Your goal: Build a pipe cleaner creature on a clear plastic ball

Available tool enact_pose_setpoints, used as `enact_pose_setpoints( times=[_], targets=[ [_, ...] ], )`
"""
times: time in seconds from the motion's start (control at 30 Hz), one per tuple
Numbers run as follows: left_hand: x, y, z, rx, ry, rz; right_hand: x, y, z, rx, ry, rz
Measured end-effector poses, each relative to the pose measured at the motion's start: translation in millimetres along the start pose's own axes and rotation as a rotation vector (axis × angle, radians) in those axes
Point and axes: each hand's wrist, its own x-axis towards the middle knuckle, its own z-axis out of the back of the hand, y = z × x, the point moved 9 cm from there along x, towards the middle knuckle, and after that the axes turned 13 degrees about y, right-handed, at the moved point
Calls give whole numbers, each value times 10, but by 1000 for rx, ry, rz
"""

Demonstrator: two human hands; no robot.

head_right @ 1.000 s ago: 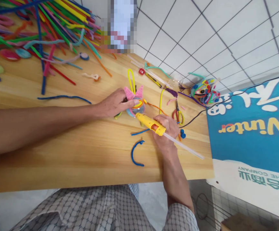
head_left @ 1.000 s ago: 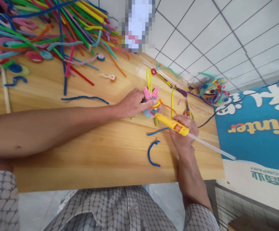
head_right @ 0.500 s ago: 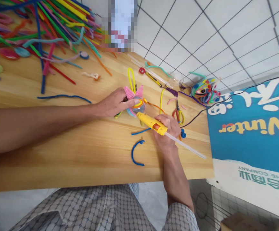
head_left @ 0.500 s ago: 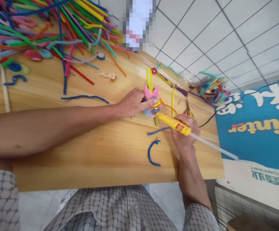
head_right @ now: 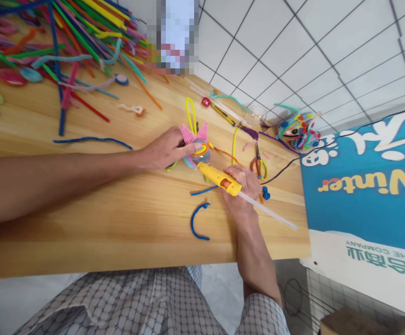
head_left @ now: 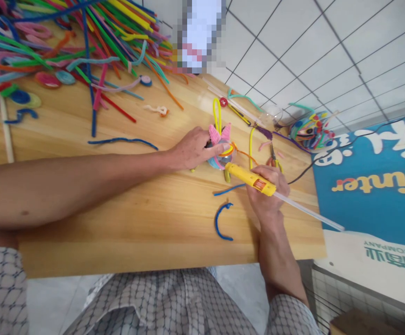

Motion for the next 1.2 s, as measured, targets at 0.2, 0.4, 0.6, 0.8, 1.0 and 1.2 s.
enact_pose_setpoints(
  times=[0.2,0.4,0.6,0.8,1.0,1.2],
  targets=[
    [2,29,-5,-1,7,10,5,3,-7,-2,16,-1],
    [1,19,-3,3,5,6,-15,-18,-18,4,19,-15],
    [0,1,3,1,5,-1,-20,-20,-20,31,11,-19],
    [-3,18,-1,-5,6,7,-11,-12,-26,22,25,-29],
    [0,26,2,9,10,19,-6,-8,-24,4,29,-33],
    [-4,6,15,-8,1,23,-27,-48,-48,-11,47,-69]
  ],
)
